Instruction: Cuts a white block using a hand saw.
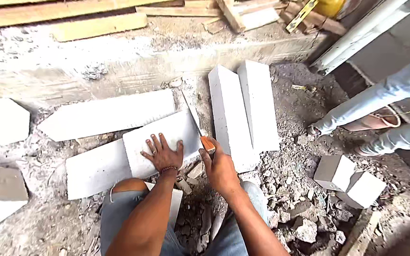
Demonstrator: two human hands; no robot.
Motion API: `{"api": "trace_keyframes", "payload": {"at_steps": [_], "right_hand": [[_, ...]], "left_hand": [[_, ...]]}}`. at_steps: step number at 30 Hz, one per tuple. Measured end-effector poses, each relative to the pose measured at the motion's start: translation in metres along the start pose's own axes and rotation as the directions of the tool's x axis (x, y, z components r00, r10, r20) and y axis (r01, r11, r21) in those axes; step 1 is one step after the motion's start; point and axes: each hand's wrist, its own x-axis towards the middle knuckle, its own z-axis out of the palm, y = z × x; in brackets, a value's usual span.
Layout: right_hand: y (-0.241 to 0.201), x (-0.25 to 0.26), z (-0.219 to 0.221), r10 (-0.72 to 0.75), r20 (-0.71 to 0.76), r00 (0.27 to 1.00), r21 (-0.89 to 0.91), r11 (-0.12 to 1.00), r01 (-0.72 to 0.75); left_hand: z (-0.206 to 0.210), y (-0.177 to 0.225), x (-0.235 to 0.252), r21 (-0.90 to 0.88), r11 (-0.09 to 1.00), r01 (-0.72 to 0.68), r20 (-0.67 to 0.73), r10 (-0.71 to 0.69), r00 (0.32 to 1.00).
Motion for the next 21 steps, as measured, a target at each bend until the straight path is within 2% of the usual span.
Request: {"api": "trace_keyframes", "payload": {"at_steps": [4,7,9,12,13,14,16,19,21], "right_hand": [[0.009,-0.017,0.013,-0.011,-0.027,1.0,-0.018,1.0,0.011],[0.022,-0.042,0.015,-0.025,-0.007,1.0,-0.018,1.0,0.024],[0.037,-0.085,0.006,-0.056,-0.029,0.998,-0.026,0.998,0.055],[0.047,-0.168,-0.019,-0.057,-0.072,0.996,0.039,0.997,0.06],[0.044,-0.174,-0.025,-0.046,-0.064,0.997,0.067,0.996,0.05],[0.039,-0.163,-0.025,-0.047,-0.069,0.997,0.067,0.996,0.051],[0.029,-0.101,-0.007,-0.071,-0.094,0.993,0.004,0.997,0.072],[-0.003,-0.015,0.003,0.029,0.017,0.999,0.025,0.999,-0.029],[-0.005,-0.021,-0.001,0.04,0.041,0.998,0.045,0.998,-0.042]], "left_hand": [[-0.003,-0.005,-0.008,-0.068,0.996,0.06,0.03,-0.058,0.998],[-0.002,0.0,-0.009,-0.19,0.944,0.27,-0.021,-0.279,0.96],[0.0,0.006,0.001,-0.171,0.915,0.364,-0.027,-0.374,0.927],[0.001,0.006,0.001,-0.123,0.924,0.363,-0.002,-0.366,0.931],[0.001,0.006,0.0,-0.121,0.925,0.36,0.002,-0.362,0.932],[0.0,0.007,0.003,-0.126,0.926,0.357,0.001,-0.359,0.933],[-0.001,0.006,0.005,-0.12,0.93,0.347,-0.006,-0.351,0.937],[-0.001,0.009,0.011,-0.089,0.931,0.353,0.005,-0.354,0.935],[-0.006,0.012,0.018,-0.086,0.921,0.379,0.038,-0.378,0.925]]}}
